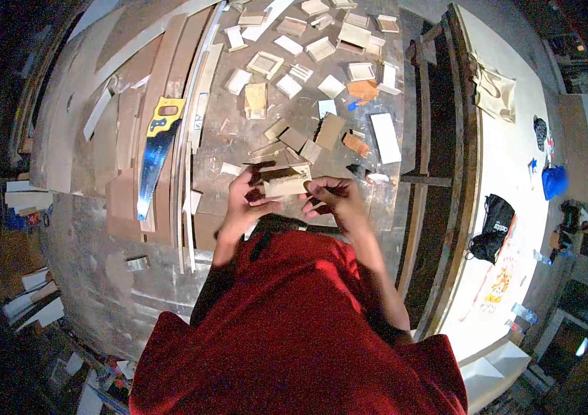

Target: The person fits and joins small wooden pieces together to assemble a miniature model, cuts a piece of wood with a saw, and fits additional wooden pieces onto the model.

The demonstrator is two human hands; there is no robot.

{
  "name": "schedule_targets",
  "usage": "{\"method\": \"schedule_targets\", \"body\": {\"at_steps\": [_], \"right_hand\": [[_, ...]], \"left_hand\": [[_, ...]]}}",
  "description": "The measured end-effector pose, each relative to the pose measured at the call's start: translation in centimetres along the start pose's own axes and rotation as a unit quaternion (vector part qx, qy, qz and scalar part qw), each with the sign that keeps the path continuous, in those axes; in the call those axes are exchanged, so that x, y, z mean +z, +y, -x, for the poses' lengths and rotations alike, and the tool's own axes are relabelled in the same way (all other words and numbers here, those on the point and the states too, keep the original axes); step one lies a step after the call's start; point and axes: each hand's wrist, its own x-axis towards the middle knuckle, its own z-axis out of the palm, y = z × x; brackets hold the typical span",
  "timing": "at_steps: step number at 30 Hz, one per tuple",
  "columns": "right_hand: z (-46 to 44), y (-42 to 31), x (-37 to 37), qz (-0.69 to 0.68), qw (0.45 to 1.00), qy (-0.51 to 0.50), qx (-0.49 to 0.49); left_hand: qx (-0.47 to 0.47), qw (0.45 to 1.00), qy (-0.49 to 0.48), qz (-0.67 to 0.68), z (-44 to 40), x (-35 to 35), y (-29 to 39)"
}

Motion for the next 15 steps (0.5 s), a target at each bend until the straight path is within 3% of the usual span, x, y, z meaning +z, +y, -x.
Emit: {"method": "schedule_targets", "body": {"at_steps": [1,3,8,10,13,15], "right_hand": [[-0.5,1.0,-0.4,0.008,1.0,0.02,0.008],[-1.8,3.9,-1.8,0.022,0.999,0.025,0.017],[-5.1,12.7,-6.1,0.127,0.992,0.01,0.026],[-6.5,16.3,-7.5,0.128,0.991,0.012,0.033],[-7.6,19.1,-8.4,0.14,0.989,0.024,0.041],[-8.1,20.2,-9.1,0.179,0.983,-0.007,0.025]], "left_hand": [[-0.001,1.0,0.002,0.001,0.1,-1.4,-0.9],[-0.064,0.981,-0.021,-0.183,0.5,-5.1,-4.1],[-0.132,0.969,0.084,-0.189,4.4,-13.0,-9.4],[-0.091,0.939,0.132,-0.304,5.4,-14.7,-10.9],[-0.034,0.929,0.15,-0.337,4.9,-14.6,-10.7],[-0.048,0.927,0.169,-0.331,3.9,-13.5,-11.1]]}}
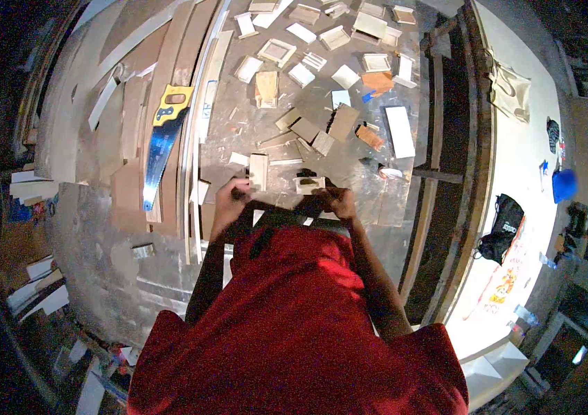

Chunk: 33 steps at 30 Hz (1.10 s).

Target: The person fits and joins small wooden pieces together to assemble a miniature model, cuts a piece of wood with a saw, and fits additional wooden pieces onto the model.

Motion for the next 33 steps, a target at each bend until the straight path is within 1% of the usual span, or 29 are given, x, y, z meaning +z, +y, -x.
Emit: {"method": "schedule_targets", "body": {"at_steps": [1,2,3,5,6,7,8,9,10,12,13,15,16,18,19,20,22,23,24,25,26,27,28,30,31,32,33], "right_hand": [[-0.4,1.1,0.0,-0.001,1.0,-0.001,0.001],[-0.9,2.2,0.1,0.012,0.999,0.021,-0.021],[-1.1,2.9,0.1,0.026,0.998,0.044,-0.043],[-0.5,1.1,0.5,0.042,0.996,0.056,-0.047],[-0.2,0.4,0.6,0.059,0.995,0.068,-0.051],[-0.1,0.5,0.8,0.059,0.994,0.071,-0.05],[-0.1,0.7,1.0,0.056,0.993,0.095,-0.036],[0.0,0.5,1.1,0.053,0.991,0.119,-0.023],[0.1,0.3,1.2,0.052,0.991,0.121,-0.024],[0.3,0.2,1.0,0.124,0.981,0.14,-0.047],[0.4,0.3,0.8,0.123,0.981,0.143,-0.045],[0.4,0.5,0.5,0.202,0.958,0.181,-0.093],[0.6,0.6,0.4,0.2,0.958,0.182,-0.091],[0.9,0.5,-0.5,0.206,0.942,0.217,-0.15],[0.3,1.6,-0.9,0.218,0.935,0.247,-0.129],[0.0,2.7,-1.6,0.218,0.935,0.247,-0.128],[0.1,1.9,-2.2,0.184,0.949,0.248,-0.068],[0.3,1.7,-1.9,0.181,0.931,0.296,-0.111],[0.3,1.8,-2.2,0.181,0.932,0.295,-0.111],[0.1,1.9,-2.7,0.128,0.947,0.274,-0.108],[0.0,2.1,-3.0,0.074,0.959,0.254,-0.104],[0.9,0.1,-2.5,0.047,0.964,0.25,-0.081],[1.7,-2.3,-2.0,0.047,0.963,0.251,-0.08],[3.0,-6.0,-0.9,0.034,0.975,0.189,-0.108],[3.4,-6.6,-0.6,0.023,0.981,0.151,-0.117],[3.7,-7.2,-0.2,0.023,0.982,0.151,-0.115],[4.0,-7.7,0.2,0.099,0.975,0.118,-0.16]], "left_hand": [[0.055,0.998,-0.008,-0.021,-0.8,0.7,0.1],[0.109,0.993,-0.016,-0.043,-1.7,1.4,0.3],[0.108,0.993,-0.017,-0.043,-2.7,2.5,0.5],[0.135,0.986,-0.058,-0.076,-4.8,4.8,1.1],[0.136,0.986,-0.06,-0.074,-5.6,5.7,1.6],[0.2,0.962,-0.046,-0.178,-6.3,6.5,2.3],[0.261,0.923,-0.03,-0.28,-6.9,6.9,2.9],[0.232,0.918,-0.055,-0.317,-7.7,7.3,2.7],[0.234,0.918,-0.057,-0.316,-8.2,7.6,2.4],[0.241,0.89,-0.081,-0.379,-8.9,7.8,2.0],[0.242,0.889,-0.085,-0.379,-9.0,7.9,1.8],[0.253,0.873,-0.11,-0.401,-9.1,8.0,1.3],[0.252,0.873,-0.113,-0.402,-9.0,8.0,1.0],[0.281,0.862,-0.068,-0.417,-9.1,8.3,0.4],[0.281,0.862,-0.069,-0.416,-8.9,8.2,1.1],[0.262,0.864,-0.08,-0.422,-8.7,8.0,1.7],[0.242,0.866,-0.089,-0.428,-8.6,8.0,2.0],[0.245,0.887,-0.065,-0.386,-8.4,8.0,2.2],[0.248,0.905,-0.041,-0.342,-8.2,7.9,2.6],[0.248,0.905,-0.041,-0.342,-7.9,7.7,3.0],[0.246,0.932,-0.02,-0.267,-7.4,7.4,3.3],[0.243,0.951,0.0,-0.189,-6.8,7.1,4.2],[0.243,0.951,-0.001,-0.188,-5.8,6.8,5.4],[0.157,0.986,-0.058,-0.01,-3.5,6.3,7.8],[0.166,0.983,-0.073,-0.009,-2.5,6.3,8.3],[0.121,0.988,-0.093,0.029,-1.2,6.5,8.7],[0.113,0.987,-0.1,0.052,-0.3,7.0,8.6]]}}
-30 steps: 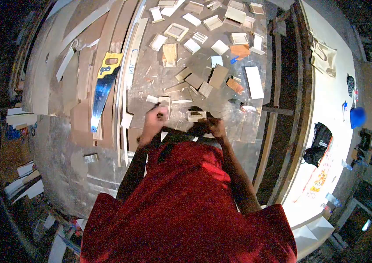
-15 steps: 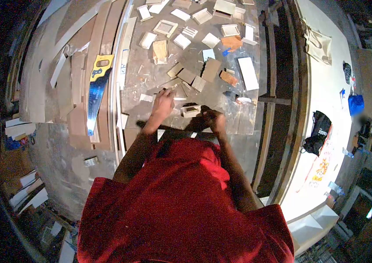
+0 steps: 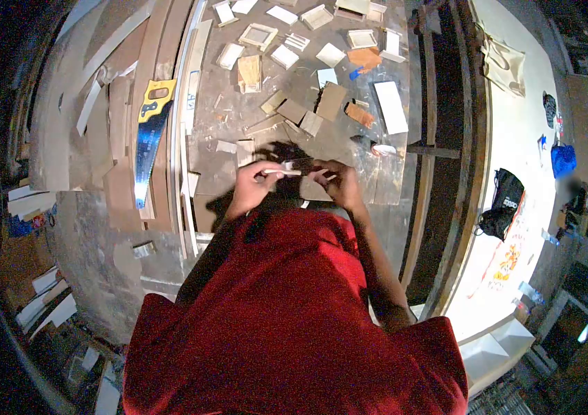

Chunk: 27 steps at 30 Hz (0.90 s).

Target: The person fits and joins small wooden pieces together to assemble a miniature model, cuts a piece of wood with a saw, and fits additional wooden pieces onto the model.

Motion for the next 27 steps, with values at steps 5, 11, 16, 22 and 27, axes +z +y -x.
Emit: {"method": "schedule_targets", "body": {"at_steps": [5,11,16,22,27], "right_hand": [[1.7,3.7,0.8,0.039,0.995,-0.093,-0.017],[3.0,8.3,1.2,-0.054,0.996,-0.053,-0.055],[1.4,9.3,0.3,-0.01,0.995,-0.057,-0.075],[-0.4,10.5,0.9,0.076,0.99,-0.036,-0.116],[-0.8,10.5,0.9,0.077,0.988,-0.048,-0.126]], "left_hand": [[0.001,0.999,-0.027,0.022,2.1,2.2,-4.3],[-0.063,0.998,-0.024,0.016,2.7,0.9,-6.8],[-0.055,0.998,-0.026,-0.034,3.0,0.6,-11.0],[-0.128,0.991,-0.023,0.015,2.9,1.5,-11.2],[-0.149,0.98,-0.009,0.134,2.1,2.4,-11.2]]}}
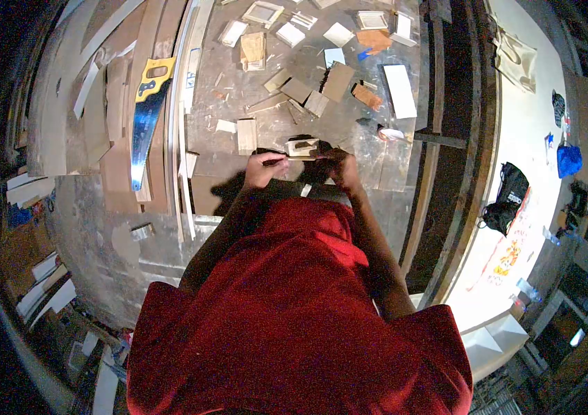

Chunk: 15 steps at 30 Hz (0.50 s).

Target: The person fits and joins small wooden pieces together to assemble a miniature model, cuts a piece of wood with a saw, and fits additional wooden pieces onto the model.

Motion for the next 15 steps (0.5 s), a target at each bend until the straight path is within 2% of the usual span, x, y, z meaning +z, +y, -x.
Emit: {"method": "schedule_targets", "body": {"at_steps": [1,6,8,14,15], "right_hand": [[-0.1,0.1,-0.1,0.004,1.0,-0.012,0.002],[-0.2,0.4,-0.5,0.004,1.0,-0.007,-0.011],[-0.5,-1.3,-0.9,-0.012,0.996,-0.014,0.087],[-0.3,0.0,-0.6,0.013,0.997,0.011,0.071],[-0.4,-0.4,-0.6,0.012,0.997,0.011,0.071]], "left_hand": [[-0.039,0.996,0.005,0.082,-0.2,0.1,-0.4],[-0.039,0.996,0.001,0.085,-0.5,0.5,-0.8],[-0.046,0.994,-0.001,0.099,-0.5,0.5,-1.0],[-0.057,0.995,0.004,0.086,-0.5,1.0,-0.2],[-0.034,0.997,0.013,0.066,-0.5,1.2,-0.1]]}}
